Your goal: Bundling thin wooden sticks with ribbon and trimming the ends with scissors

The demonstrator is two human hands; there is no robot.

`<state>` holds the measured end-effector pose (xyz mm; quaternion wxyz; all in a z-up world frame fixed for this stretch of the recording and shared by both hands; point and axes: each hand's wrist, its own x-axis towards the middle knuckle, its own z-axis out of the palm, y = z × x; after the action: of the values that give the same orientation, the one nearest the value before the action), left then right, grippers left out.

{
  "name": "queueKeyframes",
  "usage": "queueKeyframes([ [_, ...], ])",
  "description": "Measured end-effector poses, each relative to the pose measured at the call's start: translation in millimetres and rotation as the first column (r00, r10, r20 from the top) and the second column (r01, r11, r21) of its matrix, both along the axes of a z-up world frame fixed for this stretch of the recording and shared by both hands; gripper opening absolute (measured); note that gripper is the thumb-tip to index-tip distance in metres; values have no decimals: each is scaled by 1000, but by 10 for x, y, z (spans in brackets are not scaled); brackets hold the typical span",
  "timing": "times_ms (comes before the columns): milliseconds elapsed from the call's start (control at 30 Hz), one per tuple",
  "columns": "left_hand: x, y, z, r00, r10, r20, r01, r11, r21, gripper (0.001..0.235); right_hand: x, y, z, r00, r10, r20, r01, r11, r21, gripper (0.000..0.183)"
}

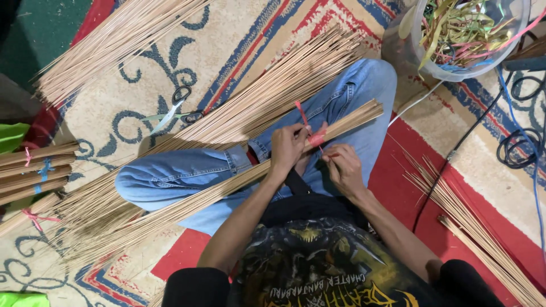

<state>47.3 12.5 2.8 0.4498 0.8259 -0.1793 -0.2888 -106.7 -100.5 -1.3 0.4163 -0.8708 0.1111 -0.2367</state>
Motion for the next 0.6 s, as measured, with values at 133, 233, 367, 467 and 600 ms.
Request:
queueKeyframes([
  [133, -38, -41, -71, 999, -14, 31, 13, 999, 46, 21, -58, 9, 21, 1000, -1, -13, 1, 1000, -17, 21],
  [233, -79, -41, -144, 998, -36, 46, 31, 993, 113, 23, -119, 33, -5, 999, -6, -32, 6, 1000, -10, 20],
  [367, -92, -44, -145, 999, -49, 19, 47, 996, 79, 22, -109, 49, 23, 1000, -25, -14, 26, 999, 42, 18],
  [467, -95, -59, -96, 999, -43, -24, 44, 999, 32, 20, -84, 16, 91, 999, -51, -10, 51, 998, 42, 9],
  [600, -107, -42, -161, 997, 16, -78, -20, 999, -49, 23, 45, 16, 319, 1000, -19, 2, 19, 996, 83, 15],
])
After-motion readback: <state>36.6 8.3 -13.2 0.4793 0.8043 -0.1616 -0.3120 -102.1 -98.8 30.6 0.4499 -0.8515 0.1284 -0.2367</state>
